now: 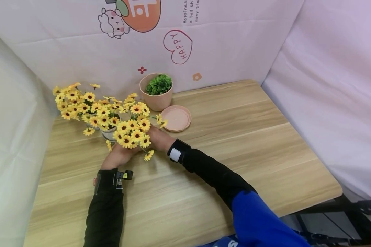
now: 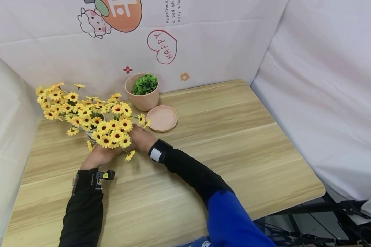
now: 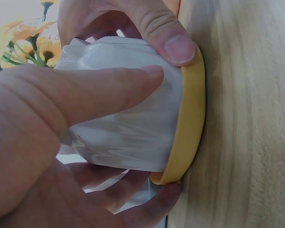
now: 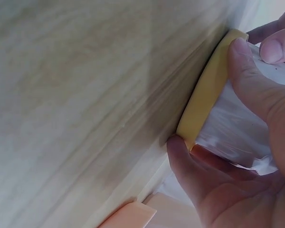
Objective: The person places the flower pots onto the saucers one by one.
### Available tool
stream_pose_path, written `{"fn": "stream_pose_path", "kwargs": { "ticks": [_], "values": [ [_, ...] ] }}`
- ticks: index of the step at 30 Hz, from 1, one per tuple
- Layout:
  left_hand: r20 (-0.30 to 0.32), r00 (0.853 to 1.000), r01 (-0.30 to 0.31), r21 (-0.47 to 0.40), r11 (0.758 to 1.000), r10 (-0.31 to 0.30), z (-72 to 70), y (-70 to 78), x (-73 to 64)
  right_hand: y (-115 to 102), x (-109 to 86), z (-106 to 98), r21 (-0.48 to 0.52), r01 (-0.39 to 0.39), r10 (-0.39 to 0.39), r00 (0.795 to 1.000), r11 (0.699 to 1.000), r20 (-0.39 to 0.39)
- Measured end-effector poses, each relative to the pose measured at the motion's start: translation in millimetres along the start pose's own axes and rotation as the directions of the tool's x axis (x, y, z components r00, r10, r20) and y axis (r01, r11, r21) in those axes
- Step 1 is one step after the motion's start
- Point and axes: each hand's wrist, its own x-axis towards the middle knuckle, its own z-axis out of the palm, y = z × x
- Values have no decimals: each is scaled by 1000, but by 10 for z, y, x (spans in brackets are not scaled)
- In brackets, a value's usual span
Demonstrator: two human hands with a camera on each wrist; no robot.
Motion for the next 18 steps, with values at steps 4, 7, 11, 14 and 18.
{"fn": "stream_pose_path", "kwargs": {
  "ticks": [4, 7, 11, 14, 18],
  "values": [
    [-21, 1000, -7, 5, 1000, 7, 25, -18, 23, 21, 26, -7, 5, -19, 19, 1000, 1000, 11],
    [-56, 998, -41, -5, 999, 40, 59, -11, 35, 23, 31, -27, 23, -51, 51, 999, 998, 19],
    [-127, 988, -86, -27, 996, 82, 113, -29, 51, 19, 58, -57, 23, -80, 79, 996, 997, 33],
    [-164, 982, -98, -10, 995, 95, 155, -50, 56, 16, 76, -70, 7, -89, 89, 995, 996, 40],
    [-187, 977, -100, 38, 994, 106, 196, -45, 45, 9, 67, -76, 20, -109, 108, 993, 994, 46]
  ]
}}
